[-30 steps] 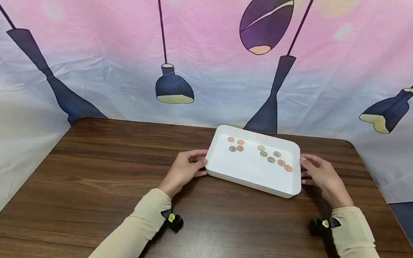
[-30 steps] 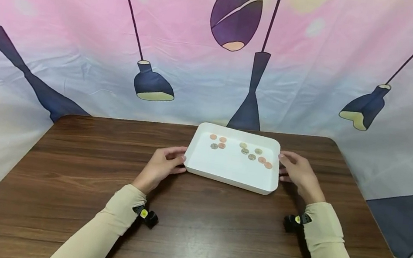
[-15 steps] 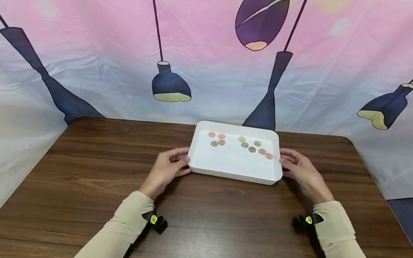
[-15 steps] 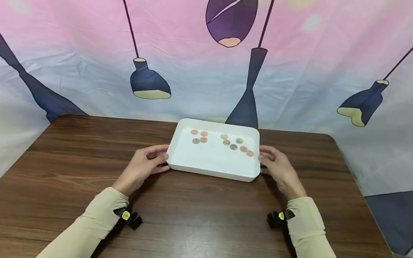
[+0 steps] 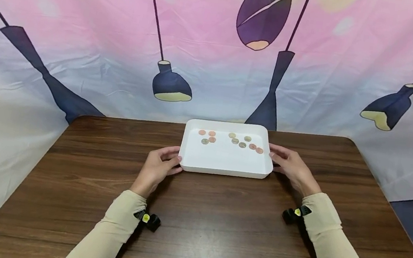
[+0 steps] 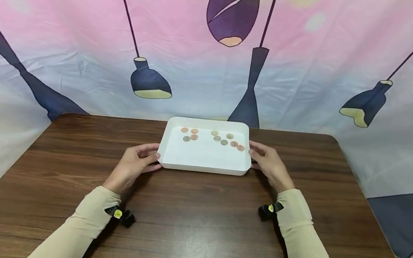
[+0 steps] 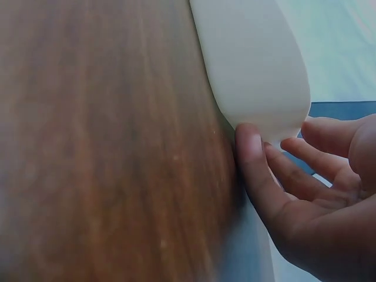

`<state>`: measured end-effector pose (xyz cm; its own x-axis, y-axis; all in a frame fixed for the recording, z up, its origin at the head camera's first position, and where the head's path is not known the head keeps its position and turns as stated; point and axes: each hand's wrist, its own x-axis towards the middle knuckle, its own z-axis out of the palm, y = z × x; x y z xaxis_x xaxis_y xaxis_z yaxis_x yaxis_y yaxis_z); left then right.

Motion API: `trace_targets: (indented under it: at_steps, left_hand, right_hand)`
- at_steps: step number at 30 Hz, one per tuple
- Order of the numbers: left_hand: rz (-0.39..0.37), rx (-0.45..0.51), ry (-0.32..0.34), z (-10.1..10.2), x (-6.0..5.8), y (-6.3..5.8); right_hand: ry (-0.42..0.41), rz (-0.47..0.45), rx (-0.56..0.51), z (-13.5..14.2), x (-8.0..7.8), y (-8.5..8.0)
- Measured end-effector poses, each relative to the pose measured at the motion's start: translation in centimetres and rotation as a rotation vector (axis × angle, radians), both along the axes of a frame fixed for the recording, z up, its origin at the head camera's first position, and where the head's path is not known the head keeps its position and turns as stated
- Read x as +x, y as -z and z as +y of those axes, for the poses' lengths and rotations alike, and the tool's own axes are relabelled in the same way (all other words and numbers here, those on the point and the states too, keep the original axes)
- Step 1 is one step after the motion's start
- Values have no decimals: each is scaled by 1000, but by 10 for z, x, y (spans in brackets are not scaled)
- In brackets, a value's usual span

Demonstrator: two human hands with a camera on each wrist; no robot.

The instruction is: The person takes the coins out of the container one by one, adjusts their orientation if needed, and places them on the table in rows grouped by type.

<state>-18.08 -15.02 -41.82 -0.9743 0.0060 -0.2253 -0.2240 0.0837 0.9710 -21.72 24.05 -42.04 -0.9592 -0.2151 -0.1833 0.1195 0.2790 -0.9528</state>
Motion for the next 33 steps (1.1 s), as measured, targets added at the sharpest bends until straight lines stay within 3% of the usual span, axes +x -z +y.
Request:
trace_targets:
  at_steps: [6,13,27,33]
  left_hand:
    - [-4,6,-1,-6,-1,-1]
    - [-8,4,-9,-11,0,-2]
    - [6,-17,-24,-11,-7,-2]
    - [9,-24,-41,-14,-9,-1]
  right_hand:
    - [17,-33,3,-7,-7,0]
    - [14,-11,48,-14,-12,-2]
    - [40,24,19,-22,-18,-2]
    - [137,26,21,-32,-21,1]
